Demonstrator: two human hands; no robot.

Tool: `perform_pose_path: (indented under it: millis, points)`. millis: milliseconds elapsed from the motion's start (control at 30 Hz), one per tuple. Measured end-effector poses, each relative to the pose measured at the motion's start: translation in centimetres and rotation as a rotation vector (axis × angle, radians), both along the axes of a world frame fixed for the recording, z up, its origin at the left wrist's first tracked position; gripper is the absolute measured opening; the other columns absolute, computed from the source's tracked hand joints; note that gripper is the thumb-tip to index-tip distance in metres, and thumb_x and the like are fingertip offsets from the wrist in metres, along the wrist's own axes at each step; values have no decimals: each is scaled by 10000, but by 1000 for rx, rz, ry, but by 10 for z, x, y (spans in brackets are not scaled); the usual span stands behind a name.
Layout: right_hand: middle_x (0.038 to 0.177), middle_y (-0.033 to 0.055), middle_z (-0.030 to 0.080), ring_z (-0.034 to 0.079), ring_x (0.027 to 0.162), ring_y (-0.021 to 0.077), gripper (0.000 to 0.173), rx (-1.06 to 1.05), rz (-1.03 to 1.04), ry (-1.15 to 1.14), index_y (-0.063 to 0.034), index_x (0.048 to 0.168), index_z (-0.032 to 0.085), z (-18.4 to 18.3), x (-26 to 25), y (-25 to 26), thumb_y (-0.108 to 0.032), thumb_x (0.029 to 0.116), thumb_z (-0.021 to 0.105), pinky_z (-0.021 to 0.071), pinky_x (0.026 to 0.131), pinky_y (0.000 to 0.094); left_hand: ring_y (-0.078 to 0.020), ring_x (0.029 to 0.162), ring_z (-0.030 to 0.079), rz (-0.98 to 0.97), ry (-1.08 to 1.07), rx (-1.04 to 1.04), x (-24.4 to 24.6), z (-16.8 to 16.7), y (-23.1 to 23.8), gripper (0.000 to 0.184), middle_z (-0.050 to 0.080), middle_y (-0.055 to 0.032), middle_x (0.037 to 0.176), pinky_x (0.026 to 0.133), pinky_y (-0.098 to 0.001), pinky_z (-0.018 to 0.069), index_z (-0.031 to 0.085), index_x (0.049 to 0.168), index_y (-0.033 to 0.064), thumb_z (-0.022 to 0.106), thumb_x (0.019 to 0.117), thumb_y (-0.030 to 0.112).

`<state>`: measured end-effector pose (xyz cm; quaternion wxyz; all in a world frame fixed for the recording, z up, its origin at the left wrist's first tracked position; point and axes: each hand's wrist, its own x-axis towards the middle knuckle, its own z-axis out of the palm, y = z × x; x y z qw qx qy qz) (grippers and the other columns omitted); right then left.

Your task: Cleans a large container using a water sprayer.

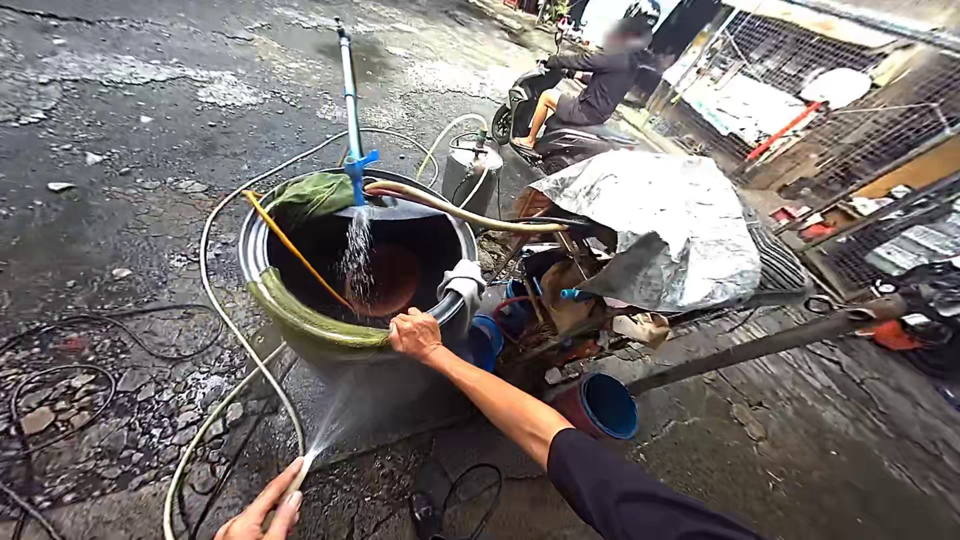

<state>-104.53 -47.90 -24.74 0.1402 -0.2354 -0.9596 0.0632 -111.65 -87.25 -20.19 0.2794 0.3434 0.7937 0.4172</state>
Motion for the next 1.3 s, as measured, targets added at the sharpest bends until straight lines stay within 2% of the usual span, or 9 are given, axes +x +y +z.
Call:
perform_pose_path:
  millis: [200, 333, 467, 533, 733, 900, 1000, 1167, 1300]
  points:
    - [1024, 147, 757, 697, 1054, 376, 422, 46, -41, -57, -26, 959, 747, 4, -1, -5, -276, 1010, 411, 548, 824, 581, -244, 761, 714, 231, 138, 106, -46, -24, -10, 430, 753, -160, 1030, 738, -496, 587, 633, 1399, 89, 508, 1017, 239]
    - [1076, 198, 742, 680, 1073, 437, 472, 92, -33, -118, 3, 1015, 732, 3, 1, -11, -273, 1035, 349, 535, 825, 633, -253, 929, 742, 193, 78, 125, -57, -19, -10, 375, 746, -138, 1151, 891, -499, 585, 652, 1379, 97, 540, 1038, 205]
    - [1073, 242, 730, 660, 1086, 488, 552, 104, -89, -167, 27, 998, 711, 2, -2, -14, -314, 1029, 279, 500, 827, 683, -354, 1007, 727, 339, 84, 56, -82, -32, -18, 376, 725, -172, 1216, 923, -610, 543, 621, 1426, 139, 561, 1057, 179]
    - [1055, 255, 728, 660, 1078, 495, 592, 132, -102, -173, 37, 980, 707, 3, -3, -15, -325, 1023, 241, 496, 819, 685, -348, 1048, 722, 315, 75, 114, -82, -20, -21, 386, 714, -159, 1255, 940, -590, 545, 619, 1428, 138, 587, 1043, 150]
    - [1070, 258, 720, 650, 1108, 485, 627, 159, -126, -213, 25, 998, 701, 1, -3, -15, -355, 1024, 203, 493, 840, 674, -316, 913, 737, 343, 119, 188, -96, -54, -20, 378, 744, -163, 1133, 866, -554, 571, 620, 1425, 134, 553, 1057, 184]
    - [1104, 248, 718, 637, 1134, 487, 623, 157, -145, -228, 11, 1017, 707, 3, -4, -15, -362, 1020, 208, 486, 849, 677, -245, 1029, 740, 192, 51, 264, -80, -62, -3, 371, 740, -91, 1228, 944, -504, 569, 643, 1407, 148, 578, 1043, 171]
    - [1111, 253, 715, 638, 1129, 492, 612, 159, -142, -231, 13, 1020, 704, 4, -3, -16, -344, 1028, 206, 489, 825, 679, -317, 980, 741, 238, 66, 221, -73, -75, -3, 371, 745, -156, 1161, 897, -561, 566, 637, 1410, 129, 562, 1050, 174]
    - [1128, 275, 700, 631, 1136, 494, 585, 152, -143, -269, 33, 1072, 695, 8, -4, -21, -299, 1056, 214, 492, 847, 681, -206, 1073, 729, 37, 62, 312, -28, -62, 25, 370, 734, -79, 1243, 994, -439, 567, 660, 1384, 127, 591, 1021, 140]
    - [1101, 276, 700, 641, 1118, 487, 584, 180, -141, -255, 32, 1063, 688, 6, -3, -21, -296, 1059, 205, 498, 819, 670, -269, 906, 733, 16, 63, 210, -10, -67, 46, 378, 748, -127, 1029, 854, -471, 593, 641, 1411, 157, 566, 1043, 190]
